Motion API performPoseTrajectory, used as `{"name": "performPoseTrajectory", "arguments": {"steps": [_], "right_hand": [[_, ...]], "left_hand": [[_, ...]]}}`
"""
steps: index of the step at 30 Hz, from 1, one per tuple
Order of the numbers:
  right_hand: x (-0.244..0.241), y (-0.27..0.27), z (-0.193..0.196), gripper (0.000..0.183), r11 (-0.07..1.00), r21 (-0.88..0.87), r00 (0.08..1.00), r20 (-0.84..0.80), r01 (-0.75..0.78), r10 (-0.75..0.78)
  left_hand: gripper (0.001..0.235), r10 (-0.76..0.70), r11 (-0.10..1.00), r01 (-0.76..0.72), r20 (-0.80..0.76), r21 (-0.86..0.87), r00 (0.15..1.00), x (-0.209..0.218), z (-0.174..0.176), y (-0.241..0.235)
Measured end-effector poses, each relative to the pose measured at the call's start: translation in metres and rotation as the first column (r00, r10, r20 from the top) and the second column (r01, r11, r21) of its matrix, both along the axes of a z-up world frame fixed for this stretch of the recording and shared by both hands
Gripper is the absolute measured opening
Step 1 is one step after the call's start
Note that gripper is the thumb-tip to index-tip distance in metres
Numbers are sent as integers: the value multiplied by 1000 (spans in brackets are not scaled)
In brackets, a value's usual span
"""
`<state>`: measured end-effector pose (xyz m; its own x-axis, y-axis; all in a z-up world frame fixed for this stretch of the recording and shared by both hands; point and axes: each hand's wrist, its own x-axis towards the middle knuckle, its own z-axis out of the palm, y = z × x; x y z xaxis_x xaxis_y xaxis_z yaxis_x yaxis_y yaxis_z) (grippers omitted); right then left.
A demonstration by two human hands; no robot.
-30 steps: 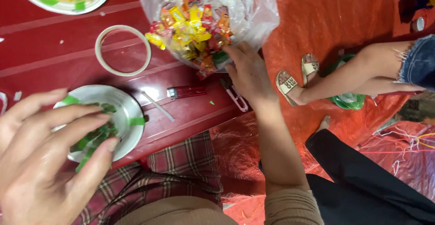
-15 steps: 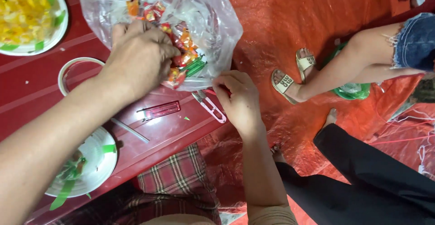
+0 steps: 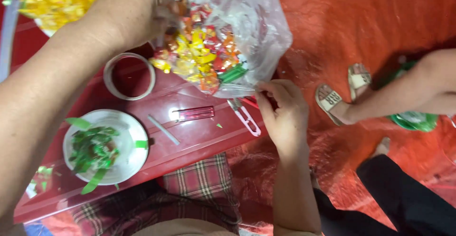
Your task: Assembling a decorative candy arrangement by heating and sticking individual candies onto a circular plate.
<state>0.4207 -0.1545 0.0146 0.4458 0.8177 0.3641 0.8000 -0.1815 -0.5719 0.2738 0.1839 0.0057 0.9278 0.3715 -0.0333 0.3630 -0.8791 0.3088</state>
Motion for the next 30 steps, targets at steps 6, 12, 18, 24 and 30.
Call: {"name": "performPoseTrajectory", "arguments": {"steps": [6, 12, 18, 24, 30], "right_hand": [[-6, 53, -5, 11, 972, -43, 971, 54, -231, 233], [-2, 120, -37, 66, 912, -405, 959, 224, -69, 172], [10, 130, -56, 62, 896, -369, 940, 134, -247, 314], [34, 127, 6, 34, 979, -67, 967, -181, -194, 180], [62, 160, -15, 117, 778, -587, 945, 325, 225, -29]], "left_hand": [[62, -63, 978, 116, -289, 172, 955, -25, -17, -35], [33, -58, 953, 63, -27, 296, 998, -42, -53, -51], [19, 63, 998, -62, 49, -23, 997, -19, -29, -26], [48, 85, 981, -96, -72, -170, 994, 31, 6, -23], [115, 107, 968, -177, -349, -175, 931, 41, 39, -33]]}}
